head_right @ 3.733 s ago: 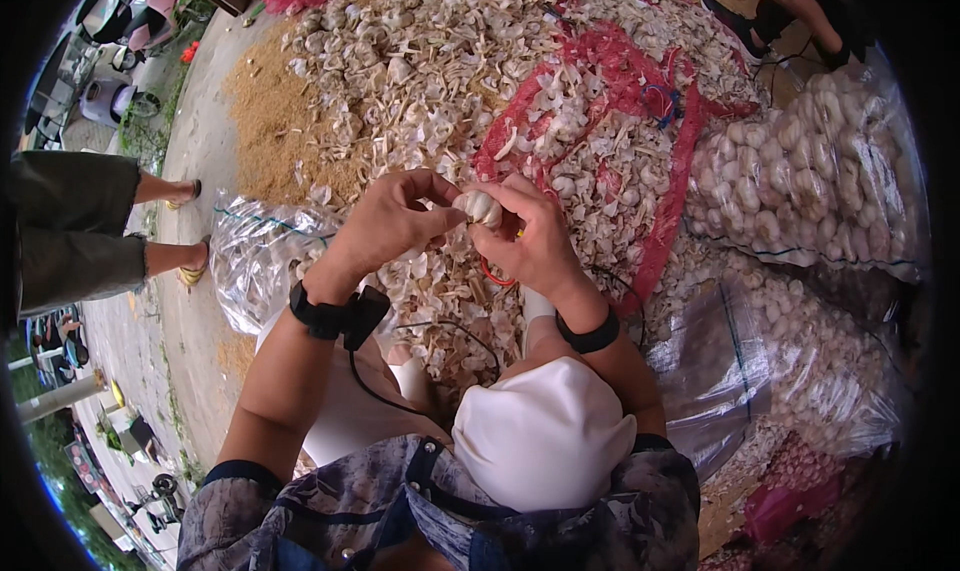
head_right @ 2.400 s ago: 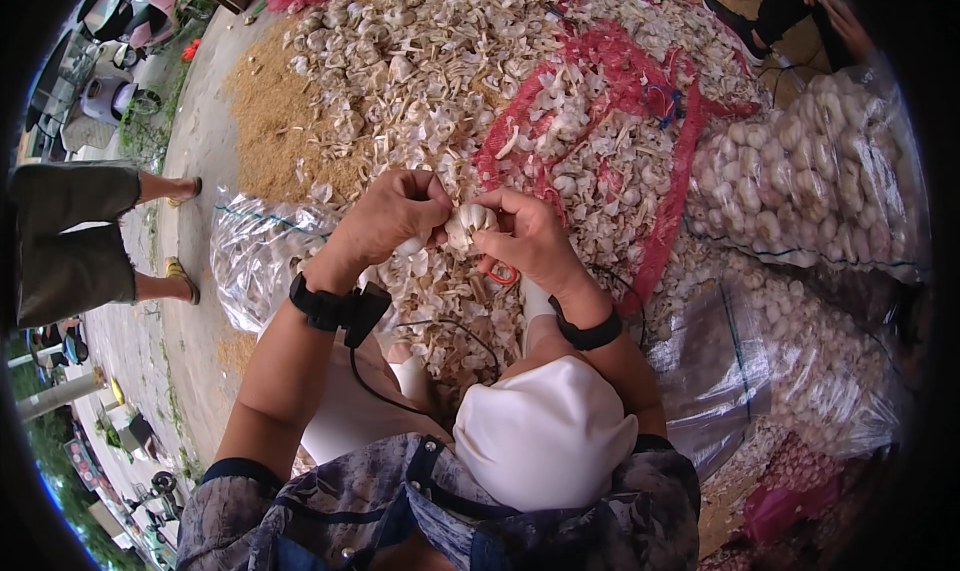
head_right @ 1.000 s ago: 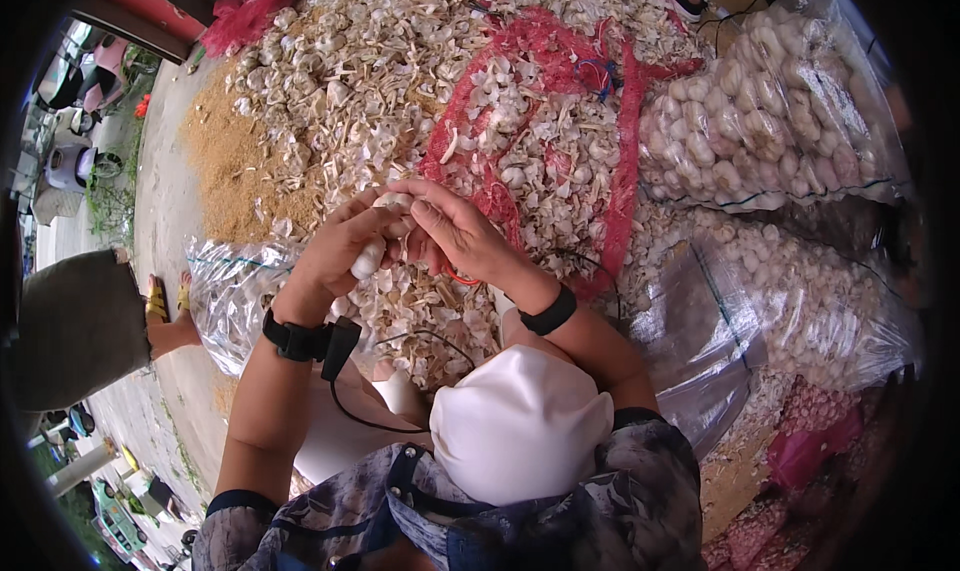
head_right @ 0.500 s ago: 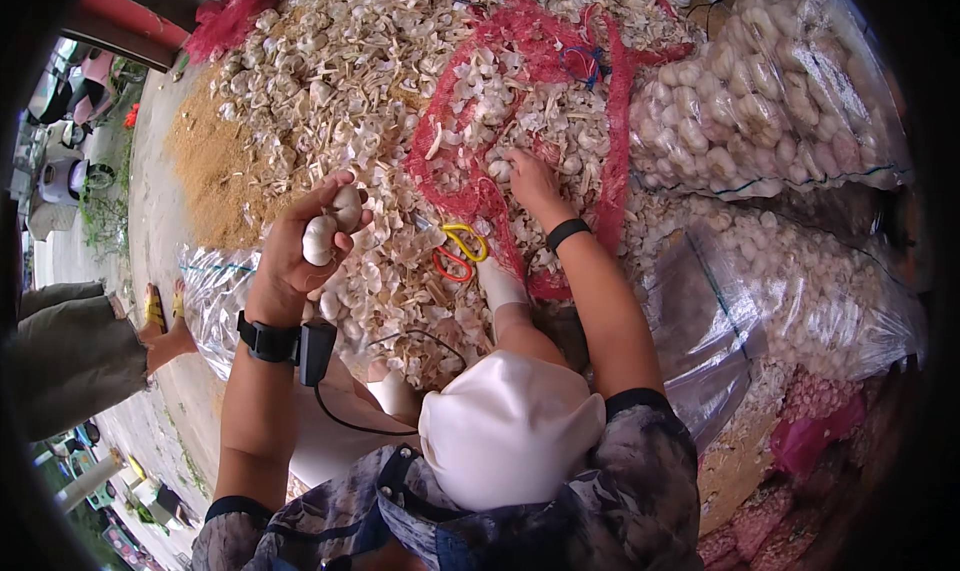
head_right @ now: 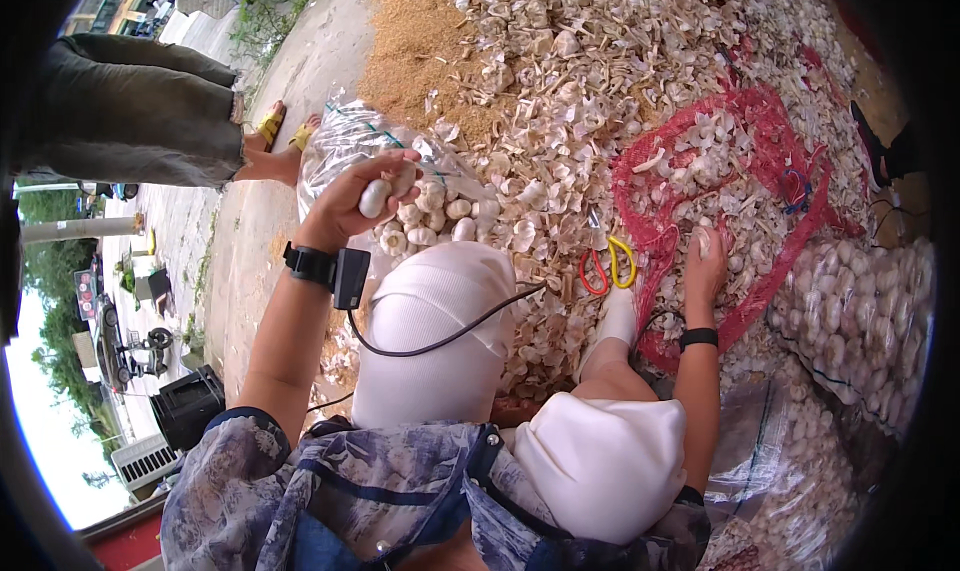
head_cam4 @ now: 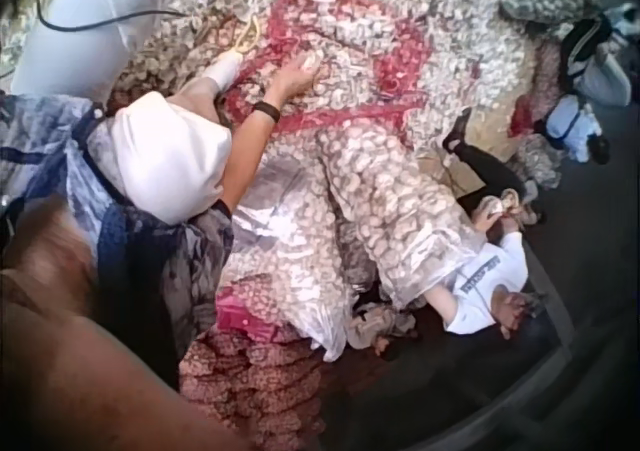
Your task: The person picks up garlic bulbs from a pile, pulls off the outer skins by hand, and uses shears to trim them before placing the bulbs into a mesh bag.
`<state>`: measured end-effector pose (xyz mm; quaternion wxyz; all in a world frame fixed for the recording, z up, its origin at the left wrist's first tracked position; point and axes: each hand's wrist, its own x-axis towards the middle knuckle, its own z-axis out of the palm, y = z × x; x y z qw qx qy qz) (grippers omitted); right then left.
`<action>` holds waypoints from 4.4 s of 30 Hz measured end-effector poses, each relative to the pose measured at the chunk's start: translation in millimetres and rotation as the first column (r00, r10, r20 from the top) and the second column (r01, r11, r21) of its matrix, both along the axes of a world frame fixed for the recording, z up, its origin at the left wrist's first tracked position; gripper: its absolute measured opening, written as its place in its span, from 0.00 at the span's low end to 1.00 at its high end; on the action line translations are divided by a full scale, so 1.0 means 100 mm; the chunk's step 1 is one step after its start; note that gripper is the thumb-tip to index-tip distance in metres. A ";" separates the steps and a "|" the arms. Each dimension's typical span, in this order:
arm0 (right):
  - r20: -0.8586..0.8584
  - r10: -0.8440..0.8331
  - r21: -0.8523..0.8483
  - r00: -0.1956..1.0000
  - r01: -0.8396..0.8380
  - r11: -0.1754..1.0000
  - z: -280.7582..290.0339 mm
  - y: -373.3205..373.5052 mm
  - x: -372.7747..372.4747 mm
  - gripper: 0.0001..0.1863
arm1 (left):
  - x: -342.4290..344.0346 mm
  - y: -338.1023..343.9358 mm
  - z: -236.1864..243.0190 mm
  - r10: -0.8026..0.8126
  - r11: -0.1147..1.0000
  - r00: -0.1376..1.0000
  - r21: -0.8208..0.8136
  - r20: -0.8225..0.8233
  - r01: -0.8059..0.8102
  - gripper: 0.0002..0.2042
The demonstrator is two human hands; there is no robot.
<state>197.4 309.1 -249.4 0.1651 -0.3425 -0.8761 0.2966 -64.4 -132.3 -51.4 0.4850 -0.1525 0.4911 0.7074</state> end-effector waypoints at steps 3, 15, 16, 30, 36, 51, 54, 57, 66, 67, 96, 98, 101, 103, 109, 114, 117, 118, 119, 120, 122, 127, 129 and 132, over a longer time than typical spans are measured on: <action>-0.069 -0.042 -0.123 0.997 0.034 0.992 0.03 0.02 0.09 0.15 | 0.35 -0.42 -1.02 -0.018 0.999 0.920 -0.036 0.391 0.035 0.10; -0.212 0.210 -0.719 0.954 -0.298 0.628 2.18 -0.50 -0.32 0.21 | 0.22 0.17 0.13 0.031 0.999 0.960 -0.025 -0.278 -0.039 0.19; -0.212 0.291 -0.688 0.933 -0.354 0.634 2.45 -0.62 -0.38 0.20 | 0.28 0.35 0.45 -0.039 0.996 0.895 0.050 -0.444 0.069 0.18; -0.630 0.222 -0.377 0.744 -0.543 0.750 2.88 -1.23 -0.73 0.08 | 1.02 1.82 0.81 -0.191 0.807 0.964 0.530 -0.183 0.261 0.14; -0.617 -0.053 -0.727 0.785 -0.543 0.421 2.62 -1.30 -0.86 0.11 | 0.91 1.96 0.49 -0.205 0.858 0.972 0.456 -0.118 0.236 0.11; -0.632 -0.130 -0.737 0.764 -0.541 0.406 2.11 -0.97 -1.13 0.17 | 0.64 2.07 0.11 -0.204 0.941 0.936 0.207 -0.286 0.268 0.09; -0.571 0.110 -0.707 0.814 -0.555 0.438 2.06 -0.95 -1.10 0.12 | 0.65 2.05 0.01 -0.332 0.903 0.879 0.154 -0.343 0.401 0.16; -0.532 -0.044 -0.806 0.846 -0.489 0.333 1.89 -0.95 -1.06 0.10 | 0.64 2.08 -0.01 -0.417 0.852 0.856 0.198 -0.305 0.485 0.19; -0.371 -0.738 -0.773 0.563 -0.628 -0.090 1.23 -0.58 -0.92 0.07 | 0.73 2.22 0.03 -0.084 0.985 0.996 0.153 0.020 0.080 0.18; -0.508 -0.687 -0.813 0.519 -0.553 0.183 1.16 -0.49 -0.87 0.07 | 0.65 2.14 -0.06 -0.013 0.991 1.000 0.132 0.001 0.013 0.18; -0.485 0.213 -0.836 0.848 -0.521 0.169 0.94 -0.96 -0.10 0.41 | 0.54 2.06 -0.16 -0.177 0.975 0.953 -0.172 -0.246 0.137 0.32; -0.537 0.262 -0.707 0.802 -0.597 0.379 0.96 -1.04 -0.18 0.43 | 0.55 2.04 -0.17 -0.213 0.965 0.938 -0.207 -0.275 0.159 0.32; -0.429 0.353 -0.711 0.832 -0.552 0.436 1.14 -1.03 -0.26 0.44 | 0.57 2.02 -0.17 -0.255 0.947 0.918 -0.269 -0.304 0.175 0.33; -0.421 0.379 -0.666 0.824 -0.564 0.488 1.16 -1.04 -0.28 0.44 | 0.59 2.06 -0.16 -0.268 0.940 0.914 -0.290 -0.306 0.179 0.34; -0.388 0.394 -0.595 0.833 -0.553 0.583 1.25 -1.11 -0.32 0.43 | 0.65 2.07 -0.12 -0.280 0.938 0.875 -0.308 -0.396 0.160 0.35; -0.407 0.318 -0.479 0.856 -0.496 0.724 1.32 -1.15 -0.38 0.35 | 0.66 2.04 -0.14 -0.374 0.922 0.830 -0.259 -0.413 0.286 0.35; -0.389 0.303 -0.467 0.870 -0.469 0.749 1.27 -1.18 -0.39 0.30 | 0.71 2.05 -0.10 -0.357 0.922 0.837 -0.302 -0.414 0.244 0.35; -0.387 0.303 -0.468 0.871 -0.469 0.749 1.23 -1.18 -0.39 0.30 | 0.72 2.06 -0.09 -0.357 0.922 0.838 -0.302 -0.413 0.244 0.35; -0.421 0.323 -0.416 0.848 -0.497 0.761 1.17 -1.17 -0.38 0.28 | 0.72 2.08 -0.08 -0.345 0.924 0.852 -0.300 -0.393 0.236 0.35; -0.451 0.342 -0.363 0.824 -0.520 0.773 1.11 -1.17 -0.37 0.25 | 0.73 2.10 -0.08 -0.334 0.927 0.866 -0.298 -0.373 0.230 0.35; -0.481 0.276 -0.481 0.832 -0.514 0.710 0.90 -1.23 -0.37 0.23 | 0.71 2.07 -0.16 -0.349 0.924 0.866 -0.282 -0.357 0.256 0.34; -0.249 0.029 -0.888 0.968 -0.240 0.391 1.14 -1.17 -0.29 0.19 | 0.66 2.01 -0.27 -0.218 0.950 0.937 -0.281 -0.274 0.138 0.27; -0.128 0.336 -0.472 0.933 -0.355 0.807 0.78 -1.06 -0.23 0.26 | 0.66 2.08 -0.20 -0.131 0.983 0.973 -0.152 -0.187 0.103 0.22; 0.156 0.391 -0.217 0.907 -0.355 0.909 0.30 -1.09 -0.03 0.28 | 0.61 2.02 -0.23 -0.194 0.980 0.968 -0.078 -0.162 0.183 0.14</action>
